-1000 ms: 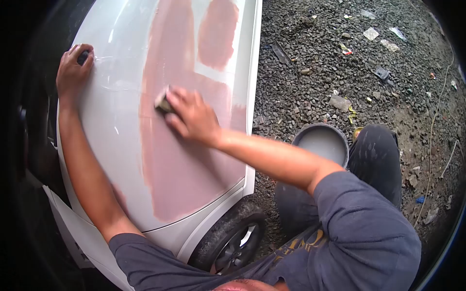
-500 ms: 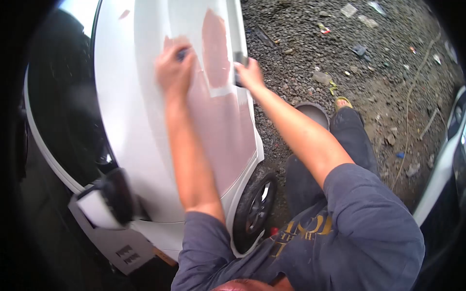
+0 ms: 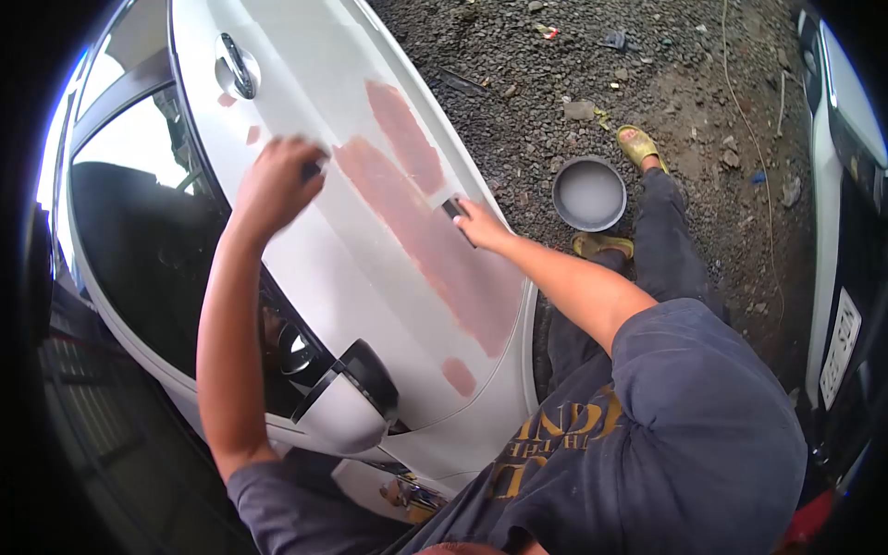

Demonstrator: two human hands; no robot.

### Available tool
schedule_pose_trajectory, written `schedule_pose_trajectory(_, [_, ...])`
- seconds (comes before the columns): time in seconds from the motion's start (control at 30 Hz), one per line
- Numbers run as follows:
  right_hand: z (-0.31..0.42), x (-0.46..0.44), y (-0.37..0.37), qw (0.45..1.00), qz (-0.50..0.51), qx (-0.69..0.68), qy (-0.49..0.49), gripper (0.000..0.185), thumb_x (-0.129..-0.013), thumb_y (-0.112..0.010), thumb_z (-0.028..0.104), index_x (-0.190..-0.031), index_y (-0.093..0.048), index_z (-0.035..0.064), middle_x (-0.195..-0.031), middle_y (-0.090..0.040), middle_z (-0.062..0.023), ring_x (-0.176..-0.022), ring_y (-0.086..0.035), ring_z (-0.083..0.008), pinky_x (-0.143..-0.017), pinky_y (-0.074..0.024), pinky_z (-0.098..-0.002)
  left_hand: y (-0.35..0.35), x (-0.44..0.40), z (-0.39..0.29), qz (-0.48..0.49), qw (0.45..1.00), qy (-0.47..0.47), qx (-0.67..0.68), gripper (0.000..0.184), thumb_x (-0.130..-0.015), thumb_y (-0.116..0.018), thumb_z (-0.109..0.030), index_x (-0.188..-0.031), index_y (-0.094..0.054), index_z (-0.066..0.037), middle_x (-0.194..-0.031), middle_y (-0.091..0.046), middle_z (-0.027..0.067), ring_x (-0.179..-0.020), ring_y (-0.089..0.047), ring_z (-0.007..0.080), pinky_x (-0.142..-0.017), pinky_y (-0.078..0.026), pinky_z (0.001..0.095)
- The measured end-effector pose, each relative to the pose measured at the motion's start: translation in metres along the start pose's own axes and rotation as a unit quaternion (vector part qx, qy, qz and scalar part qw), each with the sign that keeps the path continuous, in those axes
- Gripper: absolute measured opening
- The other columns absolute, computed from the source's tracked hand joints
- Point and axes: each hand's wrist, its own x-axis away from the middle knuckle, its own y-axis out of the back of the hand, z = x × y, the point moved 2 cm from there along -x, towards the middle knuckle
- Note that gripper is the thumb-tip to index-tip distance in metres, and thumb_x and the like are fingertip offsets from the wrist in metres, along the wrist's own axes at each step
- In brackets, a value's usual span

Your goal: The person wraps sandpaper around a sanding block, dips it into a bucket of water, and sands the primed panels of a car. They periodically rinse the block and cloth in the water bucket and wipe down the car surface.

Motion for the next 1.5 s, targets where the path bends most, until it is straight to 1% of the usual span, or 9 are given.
schedule_pose_trajectory(0.13, [0.005,0.025,-0.053,0.998,-0.047,-0.036,0.007,0.055,-0.100,-0.059,0.022,-0.151,-0.045,0.0037,-0.146,-0.055,-0.0190,-0.133,-0.054,-0.0273,-0.110,-0.0413,-0.0359,-0.013,0.117,-0.006,0.024,0.994,-0.083,-0.067,0.059,-0.076,-0.077,-0.009,-0.132,-0.064,-0.020,-0.109,-0.065,0.0046,-0.109,-0.062,0.0271,-0.091,-0.054,0.0417])
schedule_pose_trajectory(0.3, [0.036,-0.011,-0.092,0.984,-0.101,-0.121,0.078,0.051,-0.101,-0.056,0.018,-0.150,-0.047,0.0039,-0.147,-0.055,-0.0170,-0.136,-0.052,-0.0275,-0.114,-0.0387,-0.0369,-0.062,0.188,0.020,0.047,0.990,-0.105,-0.077,0.049,-0.074,-0.077,-0.007,-0.121,-0.066,-0.014,-0.120,-0.066,0.0053,-0.115,-0.061,0.0282,-0.097,-0.051,0.0441])
schedule_pose_trajectory(0.47, [0.056,-0.054,-0.121,0.974,-0.162,-0.118,0.107,0.047,-0.103,-0.056,0.019,-0.147,-0.051,0.0040,-0.152,-0.051,-0.0167,-0.142,-0.047,-0.0301,-0.119,-0.0359,-0.0402,-0.090,0.201,0.050,0.044,0.986,-0.143,-0.080,0.046,-0.064,-0.078,-0.004,-0.110,-0.070,-0.010,-0.113,-0.066,0.0084,-0.111,-0.061,0.0320,-0.094,-0.051,0.0465])
schedule_pose_trajectory(0.67, [-0.005,0.083,-0.150,0.973,-0.177,-0.064,0.132,0.049,-0.105,-0.053,0.023,-0.152,-0.047,0.0117,-0.163,-0.036,-0.0186,-0.148,-0.038,-0.0365,-0.122,-0.0302,-0.0428,-0.118,0.196,0.044,-0.035,0.976,-0.167,-0.133,0.038,-0.069,-0.074,-0.005,-0.107,-0.071,-0.009,-0.099,-0.064,0.0079,-0.102,-0.061,0.0301,-0.086,-0.050,0.0457])
schedule_pose_trajectory(0.97, [0.072,-0.062,-0.117,0.963,-0.202,-0.051,0.171,0.048,-0.108,-0.048,0.031,-0.152,-0.047,0.0098,-0.163,-0.034,-0.0189,-0.150,-0.034,-0.0337,-0.123,-0.0297,-0.0397,-0.141,0.199,0.056,-0.038,0.951,-0.228,-0.203,0.027,-0.070,-0.074,-0.014,-0.097,-0.072,-0.016,-0.089,-0.061,0.0025,-0.091,-0.061,0.0268,-0.077,-0.052,0.0420])
schedule_pose_trajectory(1.1, [0.006,0.036,-0.146,0.970,-0.164,-0.030,0.175,0.053,-0.109,-0.046,0.036,-0.155,-0.043,0.0089,-0.164,-0.034,-0.0158,-0.153,-0.030,-0.0322,-0.124,-0.0241,-0.0425,-0.119,0.198,0.032,0.048,0.974,-0.146,-0.169,0.034,-0.074,-0.076,-0.009,-0.108,-0.073,-0.010,-0.089,-0.064,0.0069,-0.091,-0.062,0.0285,-0.079,-0.049,0.0433])
schedule_pose_trajectory(1.17, [-0.004,0.066,-0.158,0.963,-0.205,-0.044,0.170,0.049,-0.108,-0.049,0.033,-0.151,-0.048,0.0097,-0.160,-0.041,-0.0188,-0.148,-0.038,-0.0350,-0.122,-0.0301,-0.0443,-0.109,0.194,0.022,0.051,0.973,-0.150,-0.168,0.032,-0.079,-0.077,-0.018,-0.110,-0.074,-0.012,-0.080,-0.063,0.0047,-0.081,-0.061,0.0256,-0.074,-0.047,0.0403])
schedule_pose_trajectory(1.37, [0.077,-0.063,-0.110,0.953,-0.214,-0.081,0.199,0.046,-0.107,-0.049,0.026,-0.149,-0.050,0.0053,-0.158,-0.043,-0.0204,-0.146,-0.041,-0.0340,-0.120,-0.0323,-0.0377,-0.111,0.190,0.019,0.069,0.968,-0.153,-0.185,0.037,-0.083,-0.067,-0.009,-0.119,-0.074,-0.012,-0.076,-0.060,0.0042,-0.077,-0.060,0.0229,-0.067,-0.046,0.0365])
schedule_pose_trajectory(1.5, [0.049,0.001,-0.118,0.963,-0.187,-0.056,0.188,0.047,-0.108,-0.050,0.026,-0.151,-0.047,0.0070,-0.159,-0.041,-0.0187,-0.148,-0.039,-0.0335,-0.121,-0.0313,-0.0394,-0.112,0.189,0.018,0.078,0.966,-0.162,-0.184,0.043,-0.082,-0.064,-0.005,-0.123,-0.072,-0.012,-0.075,-0.059,0.0041,-0.076,-0.059,0.0227,-0.065,-0.045,0.0360])
